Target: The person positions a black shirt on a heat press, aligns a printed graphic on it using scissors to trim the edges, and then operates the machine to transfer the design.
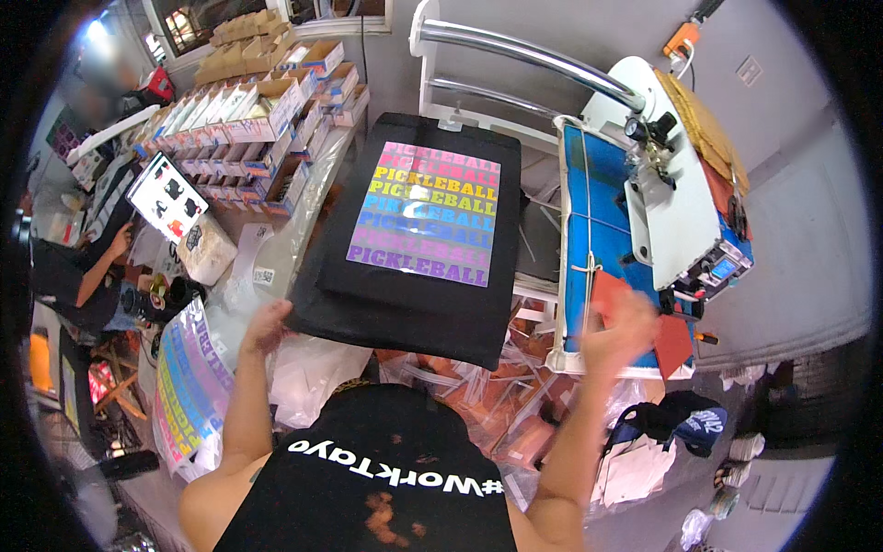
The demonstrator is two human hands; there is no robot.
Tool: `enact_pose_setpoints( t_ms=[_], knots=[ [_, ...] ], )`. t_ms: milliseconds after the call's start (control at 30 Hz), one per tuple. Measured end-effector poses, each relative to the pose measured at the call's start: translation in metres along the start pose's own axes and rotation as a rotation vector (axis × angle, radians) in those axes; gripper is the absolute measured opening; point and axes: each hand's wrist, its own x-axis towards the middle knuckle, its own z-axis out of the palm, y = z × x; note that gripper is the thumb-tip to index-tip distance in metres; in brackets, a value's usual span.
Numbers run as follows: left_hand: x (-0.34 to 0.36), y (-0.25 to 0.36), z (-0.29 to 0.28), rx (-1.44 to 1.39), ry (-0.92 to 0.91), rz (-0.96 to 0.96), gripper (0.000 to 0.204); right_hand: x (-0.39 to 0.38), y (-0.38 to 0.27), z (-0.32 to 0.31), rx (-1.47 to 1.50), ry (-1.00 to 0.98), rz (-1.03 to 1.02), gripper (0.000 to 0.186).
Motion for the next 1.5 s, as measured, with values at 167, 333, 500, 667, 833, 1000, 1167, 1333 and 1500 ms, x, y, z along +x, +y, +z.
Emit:
enact_pose_setpoints(
  t_ms=[167,333,500,667,833,1000,1167,1333,1500],
  knots=[
    [-0.056,0.101,0.111,-0.290,0.089,0.406,0.031,-0.071,-0.188,0.036,0.418,-0.514,-0.095,0.067],
    [-0.088,0.074,0.124,-0.631,-0.077,0.686,0.019,-0.014,-0.128,0.007,0.709,-0.286,0.100,0.045],
    [-0.210,-0.037,0.128,-0.516,-0.380,0.811,0.031,0.130,-0.103,-0.060,1.000,0.555,-0.461,0.036],
    [-0.427,-0.100,0.136,-0.733,0.360,1.316,0.038,0.156,-0.239,-0.152,1.168,-0.166,-0.974,0.041],
    [-0.724,-0.211,0.223,-0.280,1.109,2.104,0.036,0.029,-0.378,-0.275,1.642,-0.201,-1.514,0.039],
    [-0.887,-0.323,0.373,-0.057,1.720,1.992,0.033,-0.215,-0.448,-0.450,1.840,-0.833,-1.866,0.026],
    [-0.942,-0.446,0.411,-0.289,2.074,1.759,0.027,-0.418,-0.487,-0.487,1.866,-0.729,-2.112,0.028],
    [-0.858,-0.516,0.450,-0.571,2.263,1.517,0.016,-0.533,-0.471,-0.459,1.687,-0.662,-2.291,0.029],
    [-0.791,-0.596,0.548,-0.421,2.170,1.368,0.019,-0.473,-0.444,-0.502,2.173,-1.014,-1.884,0.036]
  ],
)
